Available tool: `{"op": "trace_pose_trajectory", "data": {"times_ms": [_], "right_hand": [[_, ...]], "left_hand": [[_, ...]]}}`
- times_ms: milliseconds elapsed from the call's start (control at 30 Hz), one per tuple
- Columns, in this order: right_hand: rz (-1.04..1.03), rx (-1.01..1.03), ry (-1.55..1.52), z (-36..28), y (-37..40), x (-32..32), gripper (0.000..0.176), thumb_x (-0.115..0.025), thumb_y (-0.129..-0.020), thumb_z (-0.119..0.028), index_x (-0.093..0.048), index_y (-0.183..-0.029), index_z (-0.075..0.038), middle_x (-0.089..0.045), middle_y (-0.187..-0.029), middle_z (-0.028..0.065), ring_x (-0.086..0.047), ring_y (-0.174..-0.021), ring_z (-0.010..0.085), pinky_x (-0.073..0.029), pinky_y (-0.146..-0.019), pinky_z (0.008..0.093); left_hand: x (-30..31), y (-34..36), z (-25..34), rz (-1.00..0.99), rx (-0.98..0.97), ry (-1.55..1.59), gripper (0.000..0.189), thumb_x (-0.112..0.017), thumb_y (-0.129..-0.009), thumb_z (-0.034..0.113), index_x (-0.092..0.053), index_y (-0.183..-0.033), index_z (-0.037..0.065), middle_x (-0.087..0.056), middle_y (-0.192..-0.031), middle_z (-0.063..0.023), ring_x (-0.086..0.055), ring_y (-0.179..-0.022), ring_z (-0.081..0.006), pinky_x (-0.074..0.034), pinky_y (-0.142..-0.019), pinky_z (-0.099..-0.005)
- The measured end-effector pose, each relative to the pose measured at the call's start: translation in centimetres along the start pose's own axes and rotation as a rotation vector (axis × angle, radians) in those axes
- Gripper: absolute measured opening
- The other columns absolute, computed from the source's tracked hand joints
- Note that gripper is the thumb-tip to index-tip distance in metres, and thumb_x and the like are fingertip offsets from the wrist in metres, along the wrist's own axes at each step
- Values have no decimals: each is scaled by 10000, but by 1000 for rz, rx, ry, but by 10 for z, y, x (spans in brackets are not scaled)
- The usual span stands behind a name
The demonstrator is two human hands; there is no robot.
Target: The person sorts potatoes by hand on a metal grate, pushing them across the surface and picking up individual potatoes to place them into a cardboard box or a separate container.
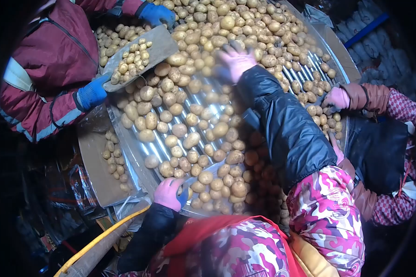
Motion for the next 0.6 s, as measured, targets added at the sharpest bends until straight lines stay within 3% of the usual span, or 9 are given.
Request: {"op": "trace_pose_trajectory", "data": {"times_ms": [100, 200, 267, 300, 367, 433, 500, 567, 600], "right_hand": [[-5, -93, 254, 47, 25, -2, 481, -537, -1022, -460, -534, -1467, -277, -434, -1620, 17, -294, -1562, 282, -242, -1187, 715], [74, -252, 189, 92, 65, 17, 464, -532, -1029, -431, -506, -1483, -338, -457, -1614, 68, -505, -1418, 351, -265, -1189, 704], [-123, -493, 10, 147, 96, 5, 582, -544, -1027, -364, -413, -1586, -267, -421, -1635, 132, -481, -1432, 392, -343, -1220, 549], [-156, -543, -196, 172, 123, -4, 662, -528, -1019, -552, -411, -1595, -248, -453, -1622, 129, -469, -1447, 401, -376, -1176, 577], [-67, -546, -56, 197, 164, -14, 671, -571, -986, -577, -478, -1549, -225, -494, -1591, 111, -479, -1437, 384, -365, -1160, 642], [-223, -477, 274, 145, 189, 4, 643, -606, -969, -537, -502, -1531, -241, -515, -1564, 120, -453, -1446, 391, -308, -1159, 708], [-52, -385, 303, 103, 204, 9, 624, -627, -957, -485, -523, -1503, -200, -527, -1536, 144, -419, -1459, 400, -264, -1145, 751], [-405, -239, 153, 29, 207, 20, 574, -623, -968, -404, -535, -1468, -138, -550, -1501, 158, -429, -1447, 412, -290, -1152, 711], [-414, -237, 27, 11, 217, 14, 551, -628, -968, -390, -553, -1439, -115, -568, -1477, 153, -444, -1440, 399, -314, -1155, 671]], "left_hand": [[0, 0, -2, -7, 12, -6, 353, -786, -821, 281, -726, -1136, 132, -670, -1032, -141, -665, -988, -363, -548, -868, -472], [-3, 1, -4, -36, 19, -11, 351, -783, -828, 281, -723, -1138, 128, -670, -1041, -142, -662, -1001, -365, -546, -877, -471], [-4, 2, -3, -33, 28, -23, 353, -779, -830, 279, -721, -1142, 125, -670, -1046, -143, -659, -1007, -367, -543, -884, -472], [-3, 3, -3, -29, 28, -30, 354, -777, -831, 278, -720, -1144, 123, -670, -1049, -144, -658, -1010, -367, -542, -887, -473], [-7, 4, -8, -40, 45, 4, 367, -787, -808, 259, -718, -1147, 136, -663, -1075, -148, -652, -1031, -394, -532, -899, -492], [-7, 4, -7, -35, 46, 6, 367, -786, -809, 256, -718, -1148, 135, -662, -1074, -154, -651, -1032, -397, -531, -900, -492], [-7, 4, -6, -42, 43, 11, 365, -784, -810, 256, -718, -1148, 132, -663, -1072, -155, -652, -1034, -395, -531, -902, -492], [-7, 4, -5, -56, 49, 19, 364, -784, -810, 254, -718, -1146, 129, -664, -1070, -154, -652, -1033, -393, -531, -902, -493], [-7, 3, -6, -64, 59, 24, 364, -783, -809, 253, -718, -1144, 127, -665, -1069, -154, -653, -1031, -392, -531, -901, -493]]}}
Point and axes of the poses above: each hand's wrist, its own y-axis away from the middle knuckle, its own x-axis out of the back of the hand, z = x × y, the point moved 10 cm from there along -y, towards the middle knuckle
